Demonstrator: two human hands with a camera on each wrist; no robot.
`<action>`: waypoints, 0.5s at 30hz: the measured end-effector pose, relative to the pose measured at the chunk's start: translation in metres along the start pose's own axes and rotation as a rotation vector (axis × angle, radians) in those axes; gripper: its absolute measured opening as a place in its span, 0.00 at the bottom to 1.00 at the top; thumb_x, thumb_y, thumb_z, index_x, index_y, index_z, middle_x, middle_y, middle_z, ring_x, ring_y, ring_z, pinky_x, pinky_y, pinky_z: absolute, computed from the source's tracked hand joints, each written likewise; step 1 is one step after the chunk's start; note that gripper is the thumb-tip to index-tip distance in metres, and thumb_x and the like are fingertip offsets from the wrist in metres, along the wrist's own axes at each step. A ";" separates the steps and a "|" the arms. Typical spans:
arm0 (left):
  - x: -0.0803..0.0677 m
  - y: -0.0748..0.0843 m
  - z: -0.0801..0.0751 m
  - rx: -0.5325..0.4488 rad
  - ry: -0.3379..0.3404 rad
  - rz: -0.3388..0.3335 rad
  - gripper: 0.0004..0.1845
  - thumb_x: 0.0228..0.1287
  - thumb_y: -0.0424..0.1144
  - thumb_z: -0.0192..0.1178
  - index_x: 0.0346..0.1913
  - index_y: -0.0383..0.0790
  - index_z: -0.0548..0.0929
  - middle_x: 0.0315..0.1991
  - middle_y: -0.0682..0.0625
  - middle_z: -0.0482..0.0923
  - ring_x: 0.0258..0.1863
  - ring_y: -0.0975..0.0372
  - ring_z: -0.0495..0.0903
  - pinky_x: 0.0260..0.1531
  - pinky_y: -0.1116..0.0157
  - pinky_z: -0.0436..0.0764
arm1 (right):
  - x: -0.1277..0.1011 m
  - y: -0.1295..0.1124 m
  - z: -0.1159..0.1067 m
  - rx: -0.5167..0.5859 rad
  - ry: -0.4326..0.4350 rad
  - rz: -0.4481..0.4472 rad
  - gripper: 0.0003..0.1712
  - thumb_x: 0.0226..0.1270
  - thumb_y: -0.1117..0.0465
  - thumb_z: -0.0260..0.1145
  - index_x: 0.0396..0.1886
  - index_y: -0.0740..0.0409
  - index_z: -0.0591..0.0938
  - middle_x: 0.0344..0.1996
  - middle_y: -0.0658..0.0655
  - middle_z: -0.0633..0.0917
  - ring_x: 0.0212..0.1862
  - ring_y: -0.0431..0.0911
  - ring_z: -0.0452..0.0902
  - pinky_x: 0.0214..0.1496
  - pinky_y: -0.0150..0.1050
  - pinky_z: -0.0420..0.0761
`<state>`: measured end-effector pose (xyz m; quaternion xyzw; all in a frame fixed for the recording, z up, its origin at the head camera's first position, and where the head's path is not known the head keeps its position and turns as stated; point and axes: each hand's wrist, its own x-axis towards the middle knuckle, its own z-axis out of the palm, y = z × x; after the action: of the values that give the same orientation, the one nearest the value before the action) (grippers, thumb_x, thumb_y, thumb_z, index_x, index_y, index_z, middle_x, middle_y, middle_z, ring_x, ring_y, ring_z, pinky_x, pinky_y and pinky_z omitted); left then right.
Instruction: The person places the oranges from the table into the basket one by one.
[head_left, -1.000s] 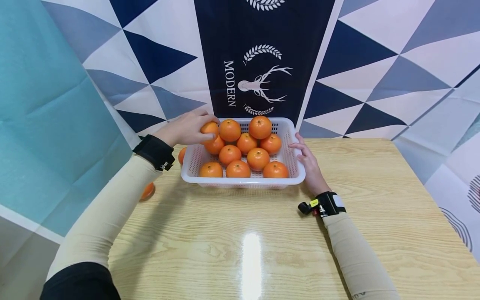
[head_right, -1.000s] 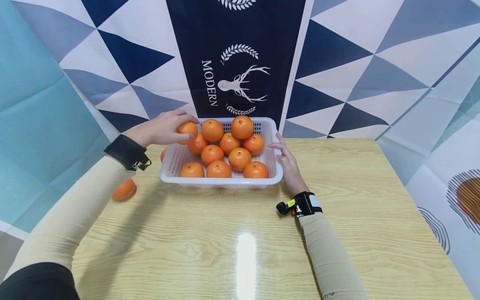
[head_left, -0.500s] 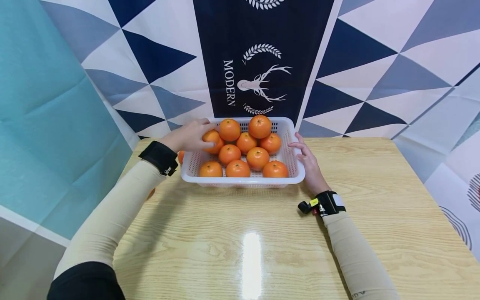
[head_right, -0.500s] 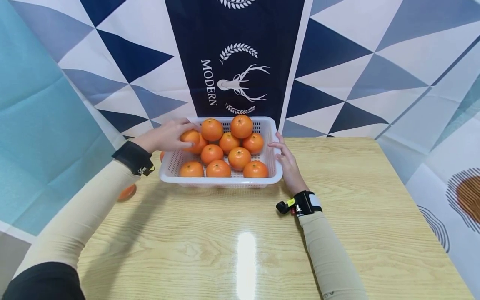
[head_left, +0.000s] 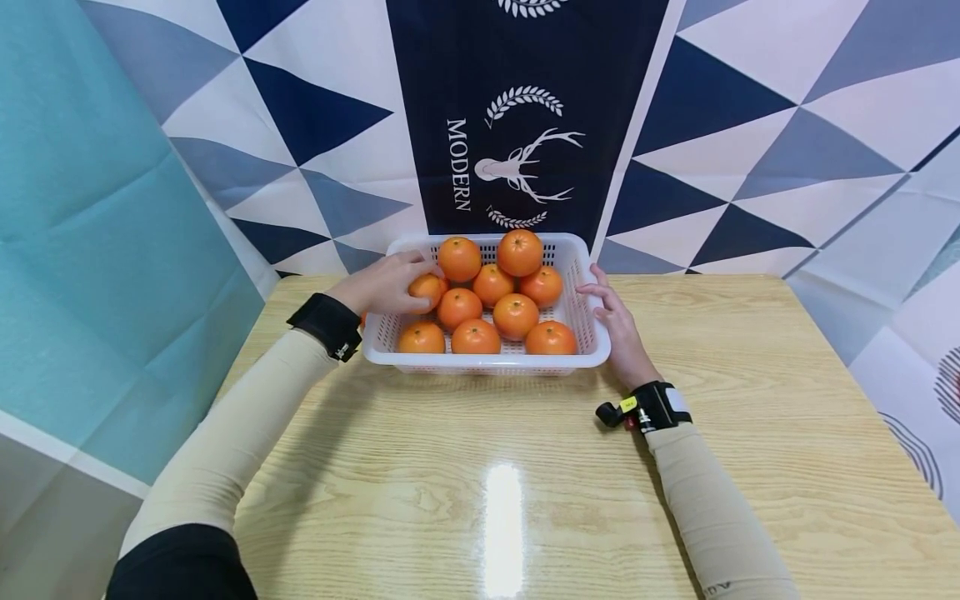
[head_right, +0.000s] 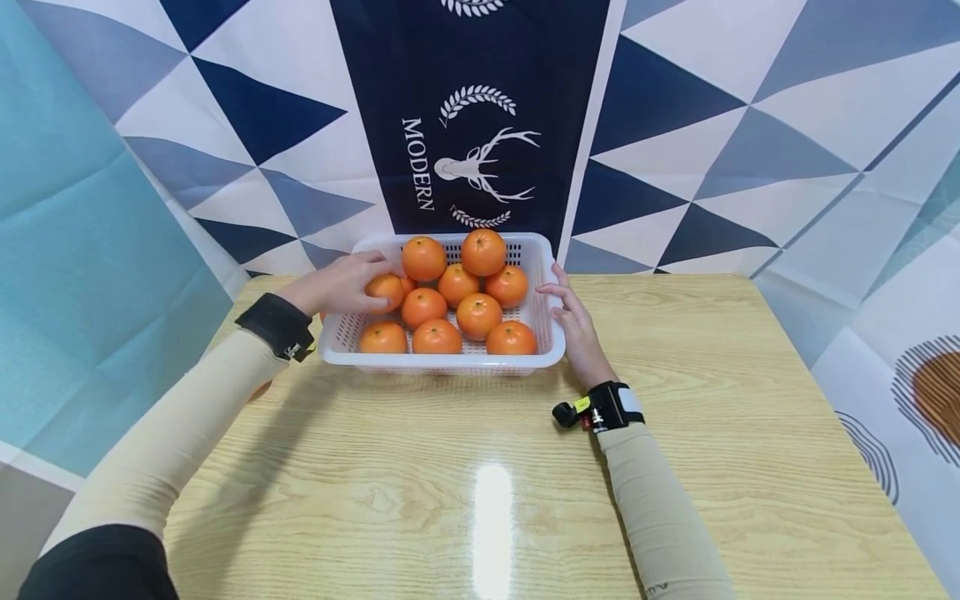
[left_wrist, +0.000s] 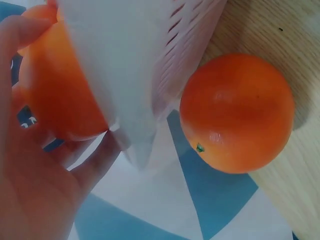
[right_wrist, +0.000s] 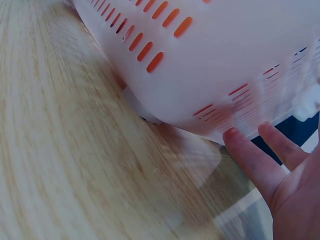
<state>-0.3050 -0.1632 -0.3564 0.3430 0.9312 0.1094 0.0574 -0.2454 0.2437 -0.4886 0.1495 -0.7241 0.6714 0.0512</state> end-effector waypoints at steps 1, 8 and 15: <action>0.000 0.000 0.001 -0.004 0.001 0.003 0.28 0.73 0.48 0.62 0.71 0.39 0.84 0.68 0.36 0.79 0.64 0.44 0.79 0.74 0.45 0.83 | 0.000 0.000 0.000 0.002 0.001 0.000 0.23 0.90 0.56 0.47 0.73 0.54 0.77 0.96 0.41 0.46 0.97 0.53 0.33 0.95 0.71 0.47; 0.000 0.002 0.005 0.005 -0.012 -0.006 0.28 0.73 0.48 0.63 0.71 0.41 0.84 0.74 0.36 0.78 0.70 0.42 0.78 0.79 0.42 0.79 | 0.000 0.001 0.000 0.003 0.004 -0.004 0.22 0.89 0.56 0.47 0.72 0.53 0.78 0.96 0.42 0.46 0.97 0.53 0.33 0.95 0.70 0.46; 0.000 0.002 0.007 0.026 -0.028 -0.005 0.27 0.72 0.47 0.64 0.71 0.42 0.84 0.79 0.36 0.75 0.75 0.42 0.77 0.81 0.39 0.77 | -0.001 -0.001 0.001 0.001 0.005 -0.005 0.22 0.90 0.56 0.47 0.72 0.52 0.78 0.96 0.42 0.46 0.97 0.53 0.33 0.95 0.70 0.46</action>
<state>-0.3031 -0.1607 -0.3627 0.3430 0.9324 0.0925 0.0663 -0.2445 0.2431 -0.4878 0.1497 -0.7233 0.6719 0.0546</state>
